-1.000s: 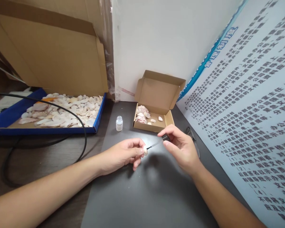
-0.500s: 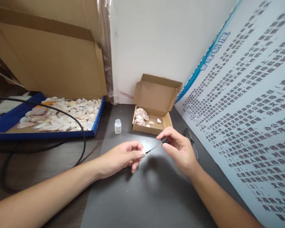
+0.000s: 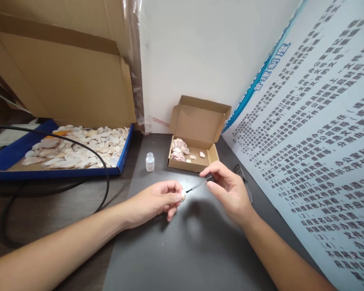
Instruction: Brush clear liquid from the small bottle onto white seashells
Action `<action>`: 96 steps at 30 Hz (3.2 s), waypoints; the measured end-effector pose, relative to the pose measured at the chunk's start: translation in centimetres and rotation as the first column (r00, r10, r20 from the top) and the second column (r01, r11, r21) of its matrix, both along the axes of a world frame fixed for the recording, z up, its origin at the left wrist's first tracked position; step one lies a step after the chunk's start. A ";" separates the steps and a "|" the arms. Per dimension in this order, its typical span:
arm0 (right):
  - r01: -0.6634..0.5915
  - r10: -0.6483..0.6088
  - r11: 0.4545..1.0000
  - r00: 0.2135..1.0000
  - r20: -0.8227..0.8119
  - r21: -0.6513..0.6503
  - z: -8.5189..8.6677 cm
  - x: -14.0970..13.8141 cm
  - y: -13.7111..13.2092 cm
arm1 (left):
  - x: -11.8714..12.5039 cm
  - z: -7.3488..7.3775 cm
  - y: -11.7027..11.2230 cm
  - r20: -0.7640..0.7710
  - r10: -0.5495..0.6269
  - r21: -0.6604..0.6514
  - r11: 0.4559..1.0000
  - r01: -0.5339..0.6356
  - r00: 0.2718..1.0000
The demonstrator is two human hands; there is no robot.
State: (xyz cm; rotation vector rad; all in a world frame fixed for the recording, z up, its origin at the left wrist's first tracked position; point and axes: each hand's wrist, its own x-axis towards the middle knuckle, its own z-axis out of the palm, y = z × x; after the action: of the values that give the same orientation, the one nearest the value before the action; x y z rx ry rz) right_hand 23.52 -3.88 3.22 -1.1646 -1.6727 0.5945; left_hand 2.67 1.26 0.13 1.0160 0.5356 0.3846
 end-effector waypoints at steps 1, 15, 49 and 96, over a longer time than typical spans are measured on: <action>-0.017 0.017 1.000 1.000 -0.007 -0.005 0.0 0.0 0.0 | 0.0 0.0 0.0 0.000 -0.001 0.001 1.000 0.001 1.000; 0.056 -0.055 0.998 0.996 0.072 -0.022 0.0 -0.1 0.0 | 0.0 0.0 0.0 0.007 -0.005 0.001 1.000 0.005 1.000; 0.020 -0.019 0.998 1.000 0.019 -0.054 -0.3 0.1 0.0 | 0.0 0.1 0.1 -0.002 -0.013 0.006 1.000 0.013 1.000; 0.000 0.003 1.000 0.996 0.092 -0.025 0.3 -0.2 -0.3 | 0.0 0.7 0.0 -0.008 0.033 -0.037 0.999 -0.034 0.999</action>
State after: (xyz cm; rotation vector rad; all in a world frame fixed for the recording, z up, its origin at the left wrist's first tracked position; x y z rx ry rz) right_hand 23.34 -4.16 3.56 -1.2249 -1.7486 0.5717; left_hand 2.63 1.21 0.80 0.9740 0.5652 0.3993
